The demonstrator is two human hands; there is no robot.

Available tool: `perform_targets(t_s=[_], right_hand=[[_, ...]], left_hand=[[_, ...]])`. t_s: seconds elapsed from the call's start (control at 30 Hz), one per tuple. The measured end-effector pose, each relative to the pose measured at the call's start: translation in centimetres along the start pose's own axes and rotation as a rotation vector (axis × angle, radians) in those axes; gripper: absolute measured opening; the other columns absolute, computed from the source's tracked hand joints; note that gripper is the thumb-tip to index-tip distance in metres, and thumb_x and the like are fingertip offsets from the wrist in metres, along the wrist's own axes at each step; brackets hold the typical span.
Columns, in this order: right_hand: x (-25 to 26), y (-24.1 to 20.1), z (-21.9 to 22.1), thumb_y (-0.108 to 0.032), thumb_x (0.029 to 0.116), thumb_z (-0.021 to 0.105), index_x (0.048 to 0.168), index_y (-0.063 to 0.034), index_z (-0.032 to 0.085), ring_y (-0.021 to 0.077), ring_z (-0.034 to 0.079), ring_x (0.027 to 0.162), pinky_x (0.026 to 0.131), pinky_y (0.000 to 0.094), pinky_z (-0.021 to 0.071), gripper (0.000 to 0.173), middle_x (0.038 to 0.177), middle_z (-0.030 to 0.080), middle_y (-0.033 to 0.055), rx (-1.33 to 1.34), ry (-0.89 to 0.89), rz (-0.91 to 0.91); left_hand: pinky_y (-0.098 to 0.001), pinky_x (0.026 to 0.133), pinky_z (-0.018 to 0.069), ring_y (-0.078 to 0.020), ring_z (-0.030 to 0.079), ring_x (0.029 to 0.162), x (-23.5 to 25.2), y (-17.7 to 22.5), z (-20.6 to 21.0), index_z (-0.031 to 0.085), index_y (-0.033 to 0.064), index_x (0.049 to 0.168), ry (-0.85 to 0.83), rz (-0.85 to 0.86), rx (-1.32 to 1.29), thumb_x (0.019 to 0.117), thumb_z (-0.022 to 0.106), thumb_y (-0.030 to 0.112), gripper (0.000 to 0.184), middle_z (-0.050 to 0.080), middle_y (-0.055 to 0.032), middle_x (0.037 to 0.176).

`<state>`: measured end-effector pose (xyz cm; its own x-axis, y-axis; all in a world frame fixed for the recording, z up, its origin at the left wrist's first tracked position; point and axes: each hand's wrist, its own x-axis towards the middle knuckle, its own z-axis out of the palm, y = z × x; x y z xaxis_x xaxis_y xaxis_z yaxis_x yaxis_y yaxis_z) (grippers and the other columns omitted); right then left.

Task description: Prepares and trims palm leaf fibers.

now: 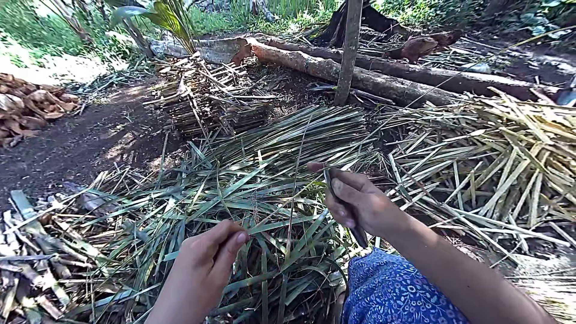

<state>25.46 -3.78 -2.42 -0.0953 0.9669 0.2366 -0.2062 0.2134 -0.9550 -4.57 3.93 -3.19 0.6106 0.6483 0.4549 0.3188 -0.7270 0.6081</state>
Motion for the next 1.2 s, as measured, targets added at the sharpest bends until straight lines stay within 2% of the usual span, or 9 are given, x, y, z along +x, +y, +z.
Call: perform_targets(t_s=[0.13, 0.27, 0.37, 0.53, 0.67, 0.83, 1.0, 1.07, 1.2], right_hand=[[0.0, -0.8, -1.7, -0.028, 0.1086, 0.038, 0.145, -0.0205, 0.053, -0.0025, 0.048, 0.045, 0.045, 0.0126, 0.0434, 0.04, 0.059, 0.052, -0.0098, 0.007, 0.138, -0.087], [-0.5, -1.9, -4.6, -0.026, 0.1107, 0.025, 0.14, -0.021, 0.055, -0.0007, 0.045, 0.041, 0.041, 0.014, 0.0425, 0.042, 0.058, 0.052, -0.0084, 0.032, 0.394, -0.198], [-0.5, -2.3, -4.7, -0.025, 0.1115, 0.021, 0.136, -0.0202, 0.054, 0.0001, 0.044, 0.04, 0.04, 0.0145, 0.0424, 0.042, 0.059, 0.051, -0.0073, 0.048, 0.5, -0.214], [0.3, -0.7, -1.2, -0.025, 0.1093, 0.033, 0.148, -0.0206, 0.049, -0.0001, 0.049, 0.045, 0.046, 0.0144, 0.0453, 0.042, 0.059, 0.052, -0.0078, -0.05, 0.245, -0.118], [0.6, 0.5, 1.4, -0.022, 0.1082, 0.041, 0.146, -0.0174, 0.053, -0.0034, 0.05, 0.05, 0.049, 0.0114, 0.0455, 0.04, 0.065, 0.056, -0.0097, 0.006, 0.062, -0.042], [0.4, 0.2, 0.7, -0.023, 0.1083, 0.042, 0.147, -0.0158, 0.054, -0.0031, 0.05, 0.049, 0.049, 0.0119, 0.045, 0.041, 0.062, 0.055, -0.0096, -0.044, 0.141, -0.149], [-0.2, -0.9, -2.1, -0.022, 0.1097, 0.033, 0.145, -0.0193, 0.054, 0.0002, 0.048, 0.045, 0.046, 0.0146, 0.0449, 0.041, 0.059, 0.051, -0.0077, -0.048, 0.36, -0.222], [-0.5, -1.2, -3.2, -0.022, 0.11, 0.029, 0.14, -0.0194, 0.055, 0.0, 0.047, 0.044, 0.044, 0.0146, 0.0446, 0.04, 0.059, 0.052, -0.0073, -0.018, 0.45, -0.225], [-1.1, -1.7, -5.8, -0.025, 0.1114, 0.028, 0.143, -0.0179, 0.053, 0.0001, 0.046, 0.041, 0.041, 0.0149, 0.0439, 0.041, 0.059, 0.053, -0.0069, 0.016, 0.605, -0.269]], left_hand=[[-0.0065, 0.053, 0.0377, 0.0122, 0.045, 0.058, -1.3, -1.9, -2.0, 0.069, 0.0105, 0.095, -0.061, -0.013, -0.017, 0.1068, 0.049, 0.039, 0.037, 0.056, 0.0104, 0.069], [-0.0098, 0.057, 0.0407, 0.0101, 0.048, 0.061, -3.2, -4.1, -5.1, 0.069, -0.0016, 0.096, -0.161, -0.096, 0.002, 0.1058, 0.051, 0.027, 0.035, 0.059, 0.0037, 0.071], [-0.0092, 0.06, 0.044, 0.0117, 0.051, 0.065, -3.5, -4.9, -6.1, 0.069, -0.002, 0.1, -0.201, -0.17, -0.055, 0.1036, 0.054, 0.023, 0.03, 0.062, 0.0072, 0.076], [-0.0087, 0.058, 0.0452, 0.0097, 0.054, 0.063, 0.5, -1.4, -2.0, 0.071, 0.0105, 0.106, -0.116, 0.002, 0.005, 0.1044, 0.052, 0.041, 0.036, 0.064, 0.0084, 0.077], [-0.0078, 0.059, 0.0437, 0.0078, 0.053, 0.063, 4.0, 1.9, 1.3, 0.071, 0.0097, 0.099, 0.02, 0.11, 0.039, 0.1031, 0.056, 0.029, 0.025, 0.063, 0.0068, 0.075], [-0.0058, 0.057, 0.041, 0.0102, 0.05, 0.061, 3.8, 1.3, 0.6, 0.07, 0.0098, 0.093, 0.025, 0.132, 0.018, 0.1034, 0.056, 0.03, 0.026, 0.06, 0.0086, 0.071], [-0.0063, 0.057, 0.0423, 0.0128, 0.05, 0.062, 0.9, -3.4, -2.7, 0.07, 0.0101, 0.094, 0.038, 0.067, 0.066, 0.103, 0.055, 0.038, 0.032, 0.061, 0.0101, 0.072], [-0.0131, 0.059, 0.0456, 0.0073, 0.053, 0.063, -0.8, -5.7, -4.7, 0.071, 0.0049, 0.096, 0.039, -0.027, 0.146, 0.1029, 0.055, 0.037, 0.036, 0.064, 0.0035, 0.074], [-0.0419, 0.076, 0.0534, -0.0182, 0.065, 0.079, -4.3, -9.3, -9.5, 0.065, -0.0103, 0.111, -0.027, -0.369, 0.267, 0.1031, 0.053, 0.021, 0.034, 0.069, -0.0199, 0.093]])
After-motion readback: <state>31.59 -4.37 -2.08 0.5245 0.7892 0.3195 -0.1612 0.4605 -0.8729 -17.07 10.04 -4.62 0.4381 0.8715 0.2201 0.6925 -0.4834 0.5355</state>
